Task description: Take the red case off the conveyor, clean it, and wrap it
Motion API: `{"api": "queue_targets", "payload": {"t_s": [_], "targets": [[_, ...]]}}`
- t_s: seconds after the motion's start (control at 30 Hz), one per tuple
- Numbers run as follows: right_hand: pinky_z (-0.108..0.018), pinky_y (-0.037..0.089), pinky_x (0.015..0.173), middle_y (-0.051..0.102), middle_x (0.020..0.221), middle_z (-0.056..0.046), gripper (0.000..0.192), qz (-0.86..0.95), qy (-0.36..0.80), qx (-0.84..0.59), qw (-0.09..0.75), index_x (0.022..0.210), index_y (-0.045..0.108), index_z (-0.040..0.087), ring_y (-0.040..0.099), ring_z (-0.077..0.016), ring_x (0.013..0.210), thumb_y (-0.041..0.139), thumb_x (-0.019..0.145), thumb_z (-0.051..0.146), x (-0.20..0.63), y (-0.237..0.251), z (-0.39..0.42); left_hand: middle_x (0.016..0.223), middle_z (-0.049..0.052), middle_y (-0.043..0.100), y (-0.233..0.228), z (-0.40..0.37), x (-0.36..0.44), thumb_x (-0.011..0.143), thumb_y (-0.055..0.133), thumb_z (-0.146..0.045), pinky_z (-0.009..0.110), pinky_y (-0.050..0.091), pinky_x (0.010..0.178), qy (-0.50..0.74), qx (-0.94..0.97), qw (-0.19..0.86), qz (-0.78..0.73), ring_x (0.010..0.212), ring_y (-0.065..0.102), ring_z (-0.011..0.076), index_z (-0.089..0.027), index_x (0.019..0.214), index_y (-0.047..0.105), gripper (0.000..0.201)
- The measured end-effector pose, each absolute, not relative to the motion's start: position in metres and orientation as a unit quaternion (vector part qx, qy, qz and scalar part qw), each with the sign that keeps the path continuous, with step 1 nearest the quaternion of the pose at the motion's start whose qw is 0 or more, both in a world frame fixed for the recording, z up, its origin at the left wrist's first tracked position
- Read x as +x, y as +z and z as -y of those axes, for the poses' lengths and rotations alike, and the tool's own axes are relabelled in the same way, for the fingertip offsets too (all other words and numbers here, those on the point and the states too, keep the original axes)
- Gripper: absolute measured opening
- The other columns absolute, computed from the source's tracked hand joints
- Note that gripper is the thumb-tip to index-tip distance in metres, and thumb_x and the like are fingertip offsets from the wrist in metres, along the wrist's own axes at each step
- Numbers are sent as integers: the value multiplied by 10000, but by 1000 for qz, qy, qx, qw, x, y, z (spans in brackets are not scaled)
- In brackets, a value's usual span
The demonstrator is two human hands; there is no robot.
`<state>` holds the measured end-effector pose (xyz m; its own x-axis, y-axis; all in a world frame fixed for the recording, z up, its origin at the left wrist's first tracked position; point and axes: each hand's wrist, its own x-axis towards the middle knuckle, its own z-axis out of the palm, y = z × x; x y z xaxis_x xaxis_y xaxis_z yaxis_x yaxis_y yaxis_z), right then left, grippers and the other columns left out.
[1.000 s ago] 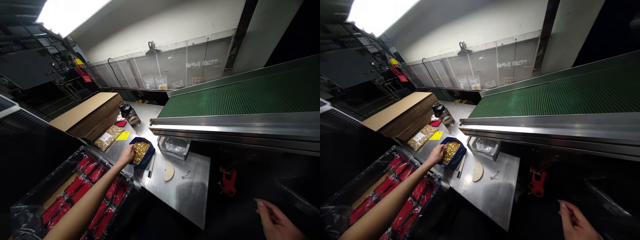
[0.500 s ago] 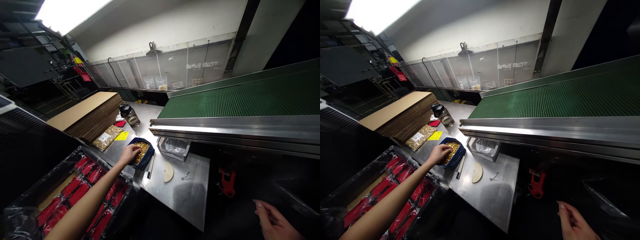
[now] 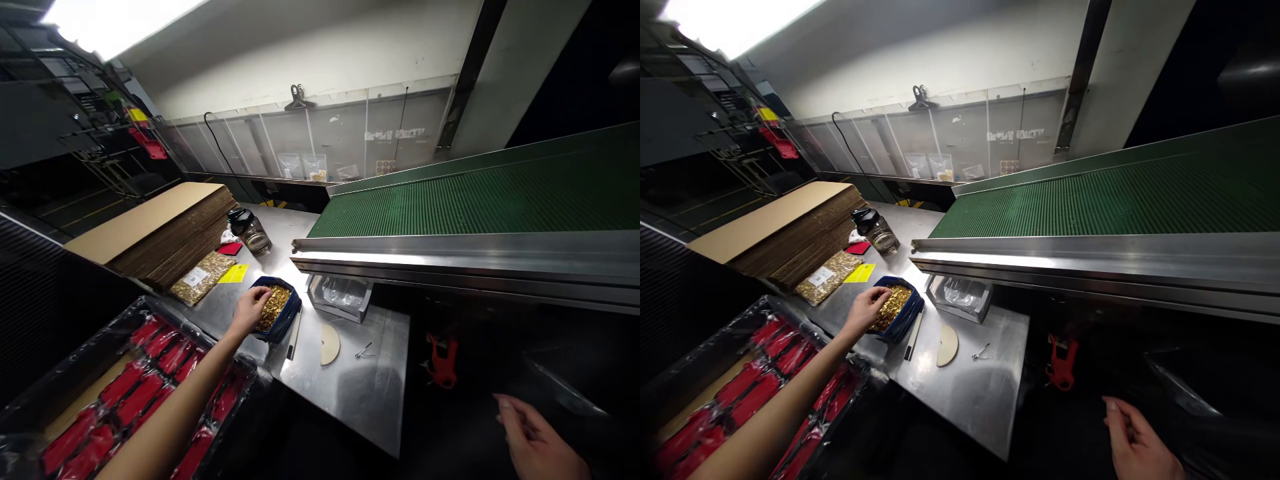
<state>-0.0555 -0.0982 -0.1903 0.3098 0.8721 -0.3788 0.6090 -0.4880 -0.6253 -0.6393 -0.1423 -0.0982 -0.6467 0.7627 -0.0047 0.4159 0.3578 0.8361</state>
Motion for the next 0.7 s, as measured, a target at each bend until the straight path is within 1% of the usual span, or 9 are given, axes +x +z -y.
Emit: {"api": "queue_targets", "payload": {"t_s": [0.1,0.17,0.27,0.33,0.4,0.43,0.53,0.63,0.7], "targets": [[-459,553,783,812,999,-57,459,473,348,-786,193,1040,783,310,735,-361,929,612,783,651,-64,-187,97,710,-17,574,-81,159,-594,718,814,-646,270,410,618,519,306,300,-740,644,495,140,-165,886,707,520],[-444,558,787,807,955,-71,477,469,368,-766,239,1038,774,276,737,-346,918,615,792,652,-83,-177,103,741,-12,566,-75,172,-553,675,845,-659,244,391,596,554,270,385,-687,642,482,121,-169,920,710,563],[-368,579,718,783,927,-79,478,498,445,-670,325,1097,747,225,726,-269,800,630,852,618,-130,-144,127,789,-4,545,-71,189,-486,690,871,-607,221,411,626,567,225,496,-618,661,463,95,-167,896,708,513],[-315,578,712,763,982,-61,355,566,487,-572,339,1112,739,239,709,-212,786,634,928,524,-166,-114,145,787,-12,509,-72,196,-447,740,867,-544,210,402,620,563,189,574,-564,648,424,79,-161,858,705,432],[-289,573,777,727,1019,-44,224,636,490,-479,355,1130,723,261,697,-187,865,617,983,392,-196,-87,159,798,-16,487,-73,200,-416,785,860,-471,207,388,618,558,145,644,-504,644,392,72,-160,847,711,349],[-279,569,769,709,1018,-38,206,659,482,-450,363,1158,710,266,684,-170,844,612,993,340,-207,-76,163,814,-13,490,-75,201,-403,799,856,-440,211,391,632,554,129,667,-481,657,395,75,-163,850,716,314],[-273,572,767,692,1052,-45,234,693,463,-412,368,1213,688,263,675,-157,841,624,989,236,-218,-61,166,824,4,508,-80,204,-377,837,824,-428,239,404,694,528,139,701,-458,721,432,109,-171,872,736,274],[-277,572,785,702,1034,-55,188,703,444,-407,377,1134,725,253,695,-173,907,609,1003,185,-210,-64,168,789,16,527,-88,206,-364,870,776,-479,260,384,698,488,184,709,-476,736,431,136,-178,920,764,305],[-281,564,774,701,989,-54,163,706,423,-416,386,1074,740,244,694,-171,887,602,1013,182,-202,-71,171,752,14,532,-93,208,-360,876,760,-504,264,362,675,465,219,691,-507,715,414,138,-175,891,774,329]]}}
